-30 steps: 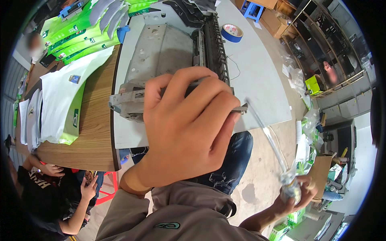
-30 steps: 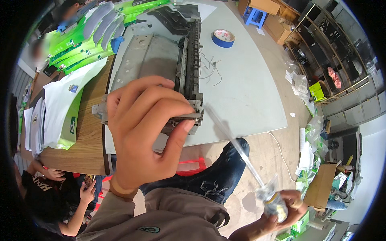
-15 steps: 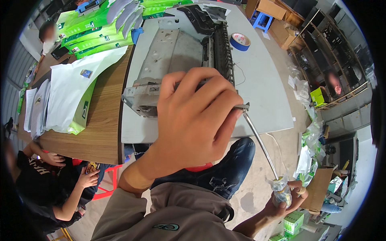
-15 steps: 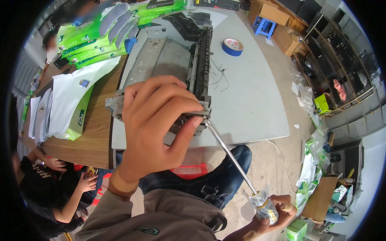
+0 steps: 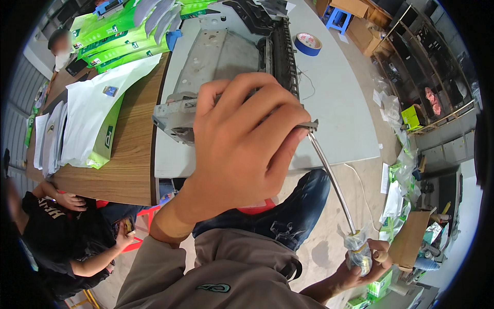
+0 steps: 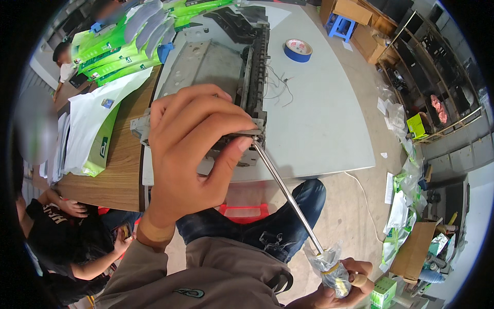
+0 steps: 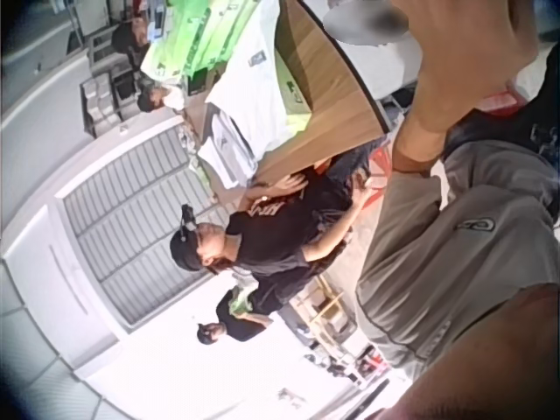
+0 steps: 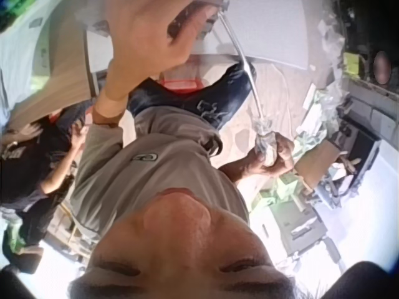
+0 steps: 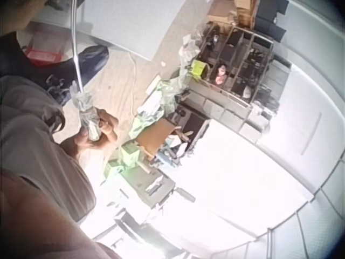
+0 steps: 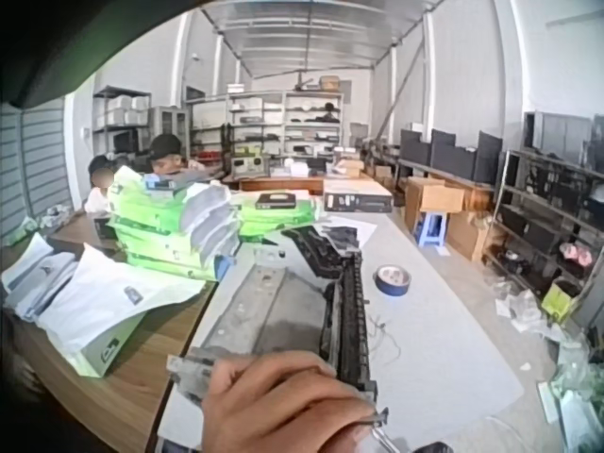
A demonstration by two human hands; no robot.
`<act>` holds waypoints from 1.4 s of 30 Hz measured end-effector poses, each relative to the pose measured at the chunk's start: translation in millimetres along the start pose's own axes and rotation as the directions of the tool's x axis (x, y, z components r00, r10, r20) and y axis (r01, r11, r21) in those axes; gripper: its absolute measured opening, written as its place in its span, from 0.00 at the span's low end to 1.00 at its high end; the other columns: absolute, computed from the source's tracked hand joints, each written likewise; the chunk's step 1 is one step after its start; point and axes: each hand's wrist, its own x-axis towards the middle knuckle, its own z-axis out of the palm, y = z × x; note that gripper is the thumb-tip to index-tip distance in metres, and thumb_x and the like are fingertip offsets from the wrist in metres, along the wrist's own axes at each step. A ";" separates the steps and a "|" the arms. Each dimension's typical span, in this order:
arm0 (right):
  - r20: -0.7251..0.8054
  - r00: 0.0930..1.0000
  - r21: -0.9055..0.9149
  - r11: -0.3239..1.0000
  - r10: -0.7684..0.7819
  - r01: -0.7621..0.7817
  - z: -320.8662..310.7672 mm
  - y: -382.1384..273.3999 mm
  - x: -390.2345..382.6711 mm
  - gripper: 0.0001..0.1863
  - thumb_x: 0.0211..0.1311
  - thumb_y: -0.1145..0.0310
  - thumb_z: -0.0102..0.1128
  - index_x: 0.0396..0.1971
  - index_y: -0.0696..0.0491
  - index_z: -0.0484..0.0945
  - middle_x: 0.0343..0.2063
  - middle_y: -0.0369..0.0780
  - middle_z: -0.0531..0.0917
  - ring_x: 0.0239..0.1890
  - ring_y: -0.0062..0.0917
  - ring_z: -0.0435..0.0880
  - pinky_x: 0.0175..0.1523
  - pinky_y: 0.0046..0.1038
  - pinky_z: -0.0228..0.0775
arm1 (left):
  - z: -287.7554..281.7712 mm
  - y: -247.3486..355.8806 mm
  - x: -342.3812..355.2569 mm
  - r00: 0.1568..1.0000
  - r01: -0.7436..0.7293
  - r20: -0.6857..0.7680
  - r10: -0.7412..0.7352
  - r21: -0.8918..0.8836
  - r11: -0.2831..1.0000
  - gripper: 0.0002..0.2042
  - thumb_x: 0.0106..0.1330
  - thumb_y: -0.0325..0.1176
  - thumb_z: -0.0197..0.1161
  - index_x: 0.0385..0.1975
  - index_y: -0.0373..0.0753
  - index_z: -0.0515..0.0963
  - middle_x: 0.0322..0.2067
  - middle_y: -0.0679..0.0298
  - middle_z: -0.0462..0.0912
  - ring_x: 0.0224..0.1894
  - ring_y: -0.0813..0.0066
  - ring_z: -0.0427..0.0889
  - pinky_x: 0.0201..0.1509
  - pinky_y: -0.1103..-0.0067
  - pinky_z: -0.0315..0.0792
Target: The person uses a screwdriver to remove screws from a metal printer assembly on a desk, then removes a small gear from the side of the unit by hand.
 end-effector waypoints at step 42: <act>0.297 0.955 -0.190 0.981 0.015 0.044 -5.7 -99.9 -6.6 0.13 0.53 0.64 0.70 0.34 0.54 0.78 0.37 0.50 0.79 0.37 0.39 0.78 0.41 0.37 0.70 | 5.9 6.1 -2.8 0.998 0.047 -0.051 -0.048 -0.016 0.999 0.06 0.52 0.29 0.68 0.30 0.45 0.80 0.33 0.70 0.83 0.44 0.66 0.81 0.49 0.69 0.62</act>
